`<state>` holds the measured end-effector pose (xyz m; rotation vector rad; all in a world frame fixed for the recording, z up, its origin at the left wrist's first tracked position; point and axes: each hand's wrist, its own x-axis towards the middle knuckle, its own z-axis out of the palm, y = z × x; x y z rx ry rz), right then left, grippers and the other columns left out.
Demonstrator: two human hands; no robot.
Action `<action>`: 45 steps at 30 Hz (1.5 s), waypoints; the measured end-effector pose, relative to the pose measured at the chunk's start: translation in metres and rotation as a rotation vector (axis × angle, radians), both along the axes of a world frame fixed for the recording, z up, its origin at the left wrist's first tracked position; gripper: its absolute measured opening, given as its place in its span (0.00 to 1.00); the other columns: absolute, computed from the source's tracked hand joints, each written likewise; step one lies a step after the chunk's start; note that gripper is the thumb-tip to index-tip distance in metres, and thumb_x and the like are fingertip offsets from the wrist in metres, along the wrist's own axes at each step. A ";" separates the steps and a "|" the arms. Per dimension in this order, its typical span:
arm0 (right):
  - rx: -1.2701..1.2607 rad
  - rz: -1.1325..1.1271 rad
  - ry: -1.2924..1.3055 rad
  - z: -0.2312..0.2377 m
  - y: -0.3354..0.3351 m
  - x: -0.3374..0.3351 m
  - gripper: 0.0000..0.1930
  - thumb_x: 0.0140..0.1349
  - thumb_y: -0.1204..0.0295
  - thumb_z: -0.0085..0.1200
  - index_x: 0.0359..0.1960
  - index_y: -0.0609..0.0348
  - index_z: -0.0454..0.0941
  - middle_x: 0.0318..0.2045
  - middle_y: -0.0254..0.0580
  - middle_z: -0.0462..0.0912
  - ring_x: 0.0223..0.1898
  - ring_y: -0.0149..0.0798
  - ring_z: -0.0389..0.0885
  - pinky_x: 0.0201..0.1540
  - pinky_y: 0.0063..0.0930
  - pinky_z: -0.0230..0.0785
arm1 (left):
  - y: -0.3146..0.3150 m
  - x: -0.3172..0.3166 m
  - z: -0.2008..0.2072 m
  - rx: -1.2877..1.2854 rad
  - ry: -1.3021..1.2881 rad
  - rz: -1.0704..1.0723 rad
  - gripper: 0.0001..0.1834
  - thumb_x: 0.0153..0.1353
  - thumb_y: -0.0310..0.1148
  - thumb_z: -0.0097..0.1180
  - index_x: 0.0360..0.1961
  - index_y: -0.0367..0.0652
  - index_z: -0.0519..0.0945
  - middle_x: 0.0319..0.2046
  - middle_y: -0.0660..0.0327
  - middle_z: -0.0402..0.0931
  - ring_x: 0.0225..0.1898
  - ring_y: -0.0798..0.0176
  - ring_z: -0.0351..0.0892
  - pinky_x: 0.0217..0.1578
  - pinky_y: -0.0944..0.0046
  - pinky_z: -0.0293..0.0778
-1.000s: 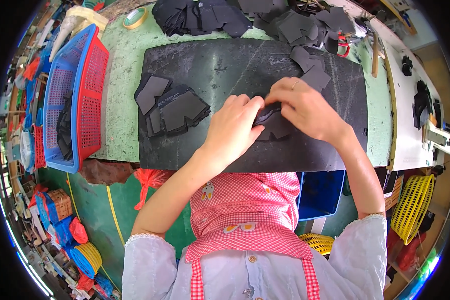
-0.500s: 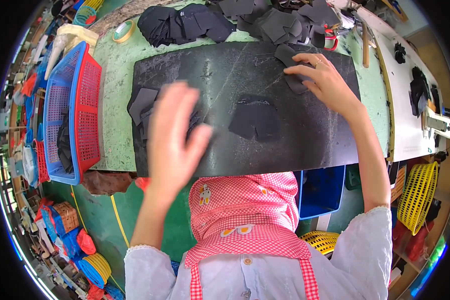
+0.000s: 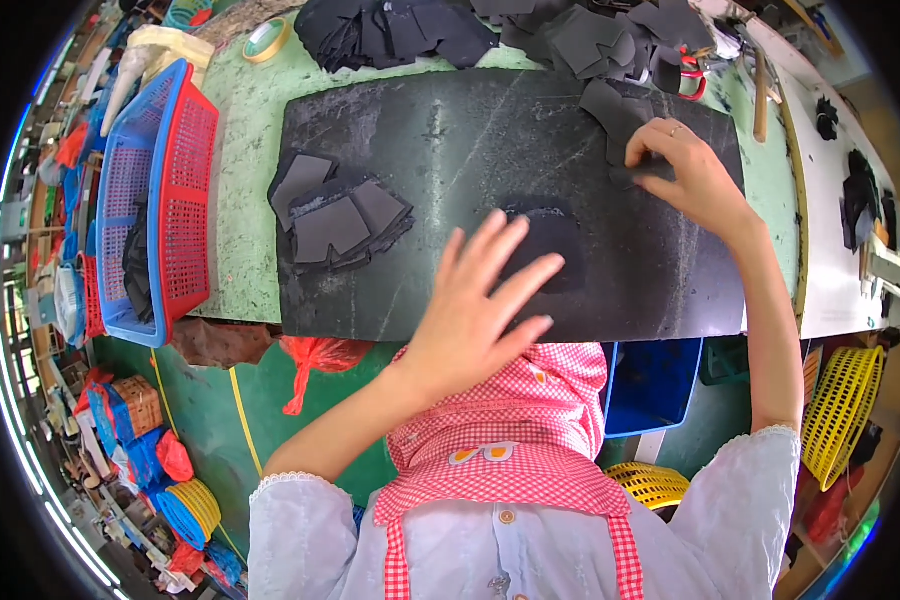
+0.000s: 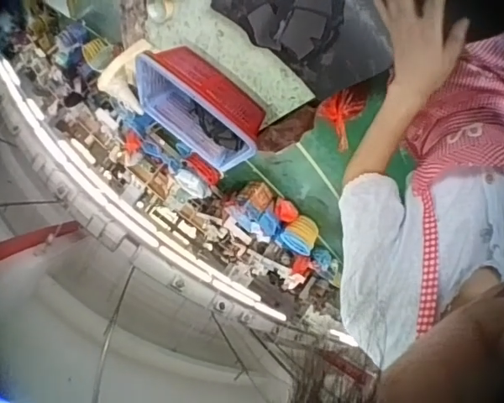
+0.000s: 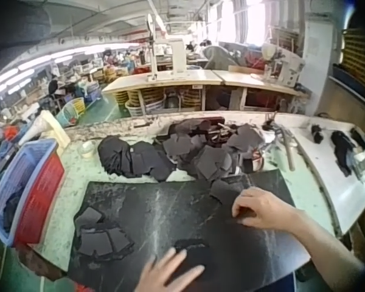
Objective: Inspecting and sorting various cut fabric components for shoe manufacturing on a workbench.
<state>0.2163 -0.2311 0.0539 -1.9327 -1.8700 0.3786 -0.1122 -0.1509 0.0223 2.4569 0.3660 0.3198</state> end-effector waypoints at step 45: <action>-0.157 -0.097 0.427 -0.001 0.003 -0.111 0.19 0.56 0.81 0.66 0.50 0.61 0.78 0.36 0.43 0.84 0.39 0.42 0.86 0.44 0.34 0.80 | 0.040 0.019 -0.010 0.137 -0.125 0.158 0.19 0.60 0.32 0.69 0.53 0.46 0.85 0.47 0.58 0.83 0.51 0.53 0.80 0.55 0.54 0.75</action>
